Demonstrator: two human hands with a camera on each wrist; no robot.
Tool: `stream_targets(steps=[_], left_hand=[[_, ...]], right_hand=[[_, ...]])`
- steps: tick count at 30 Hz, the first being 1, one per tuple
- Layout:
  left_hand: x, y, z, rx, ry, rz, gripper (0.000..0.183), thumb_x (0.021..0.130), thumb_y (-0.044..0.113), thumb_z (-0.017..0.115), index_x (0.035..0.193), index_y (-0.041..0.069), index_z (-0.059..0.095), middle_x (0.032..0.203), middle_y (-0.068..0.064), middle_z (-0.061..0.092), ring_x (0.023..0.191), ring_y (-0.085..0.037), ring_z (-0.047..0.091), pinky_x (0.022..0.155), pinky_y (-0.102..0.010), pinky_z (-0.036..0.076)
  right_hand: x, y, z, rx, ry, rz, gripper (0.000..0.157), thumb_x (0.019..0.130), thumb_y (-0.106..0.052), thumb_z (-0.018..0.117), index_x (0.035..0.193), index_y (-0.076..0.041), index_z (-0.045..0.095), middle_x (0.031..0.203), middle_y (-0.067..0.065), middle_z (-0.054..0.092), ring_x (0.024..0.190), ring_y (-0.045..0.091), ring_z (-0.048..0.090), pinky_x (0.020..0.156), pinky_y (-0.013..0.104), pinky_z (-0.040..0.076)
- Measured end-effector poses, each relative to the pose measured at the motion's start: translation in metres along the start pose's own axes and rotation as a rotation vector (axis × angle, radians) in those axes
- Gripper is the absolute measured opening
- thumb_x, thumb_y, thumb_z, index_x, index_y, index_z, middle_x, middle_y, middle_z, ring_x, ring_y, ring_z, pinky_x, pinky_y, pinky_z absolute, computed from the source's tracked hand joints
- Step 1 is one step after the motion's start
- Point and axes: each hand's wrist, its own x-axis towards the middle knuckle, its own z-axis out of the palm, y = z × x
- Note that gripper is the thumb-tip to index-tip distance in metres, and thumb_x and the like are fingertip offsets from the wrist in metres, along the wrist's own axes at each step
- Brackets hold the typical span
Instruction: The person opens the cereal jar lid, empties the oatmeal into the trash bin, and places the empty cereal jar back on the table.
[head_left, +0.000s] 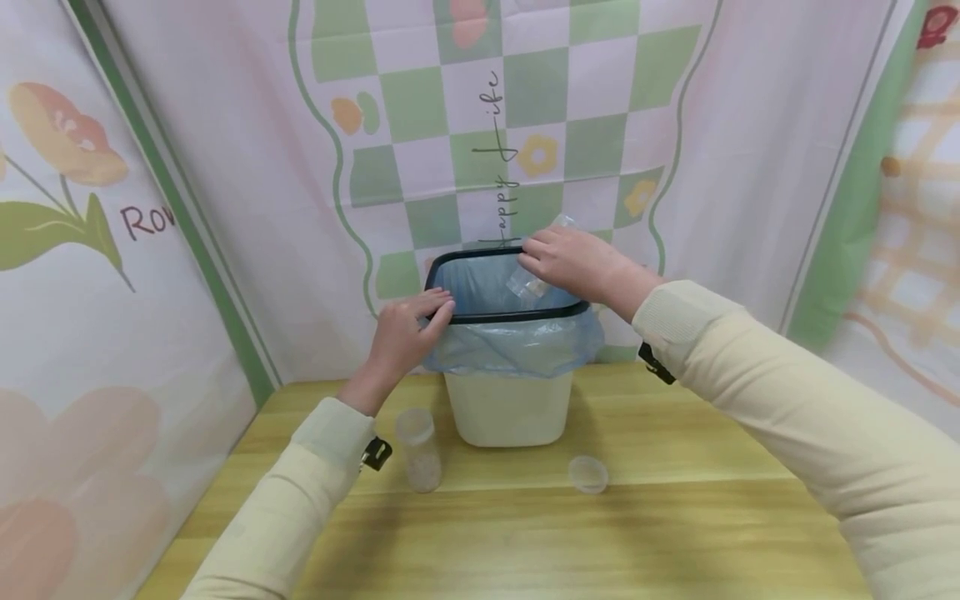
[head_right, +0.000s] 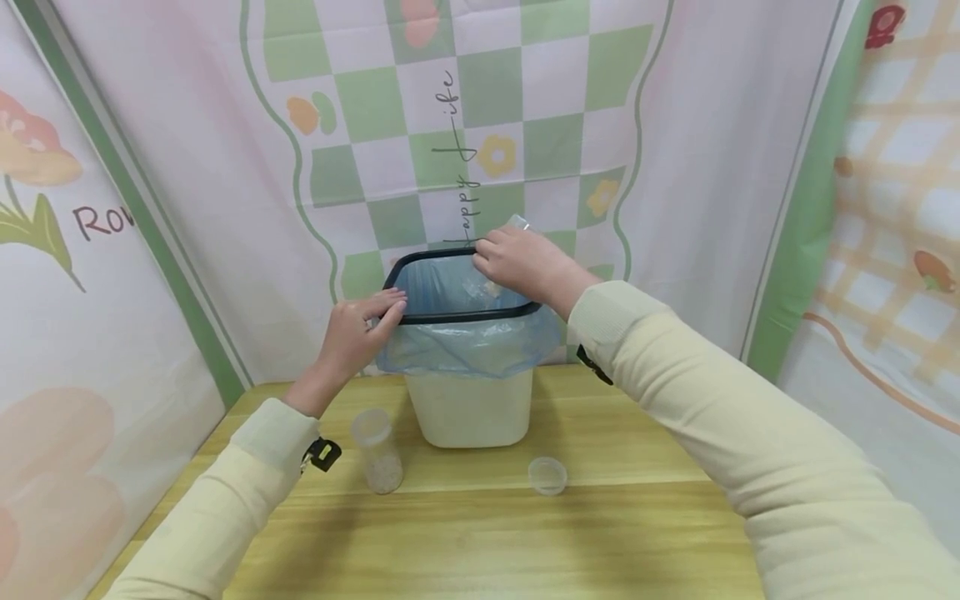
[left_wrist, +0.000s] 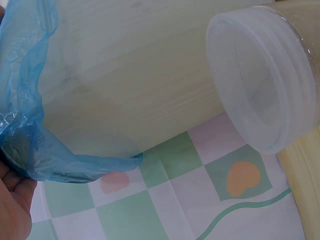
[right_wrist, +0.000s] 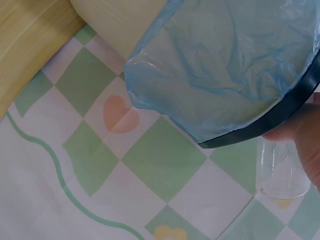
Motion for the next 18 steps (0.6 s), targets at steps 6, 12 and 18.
stream_targets(steps=[6,12,18], left_hand=[[-0.0014,-0.0011,0.0007,0.006,0.006,0.002,0.024,0.094,0.018,0.061,0.105,0.0,0.075,0.105,-0.013,0.071,0.106,-0.025,0.066,0.091,-0.04,0.052],[-0.0023,-0.0018,0.0029,0.01,0.01,0.006,0.023,0.094,0.017,0.063,0.104,0.0,0.075,0.105,-0.012,0.071,0.105,-0.024,0.066,0.091,-0.04,0.051],[-0.0012,-0.0004,0.0019,-0.004,0.022,0.012,0.022,0.094,0.016,0.063,0.104,0.0,0.075,0.105,-0.013,0.071,0.106,-0.025,0.066,0.092,-0.04,0.051]], right_hand=[[0.0017,-0.0002,0.0033,-0.06,0.041,-0.027,0.033,0.081,0.012,0.071,0.109,0.005,0.055,0.11,0.019,0.057,0.103,0.033,0.055,0.093,0.041,0.046],[0.0024,-0.0001,0.0037,-0.135,0.081,-0.057,0.029,0.081,0.011,0.071,0.105,0.003,0.057,0.106,0.017,0.057,0.101,0.031,0.055,0.093,0.039,0.046],[0.0047,0.0012,0.0011,-0.205,0.079,-0.085,0.029,0.085,0.008,0.069,0.112,0.0,0.061,0.11,0.015,0.058,0.104,0.03,0.055,0.096,0.038,0.044]])
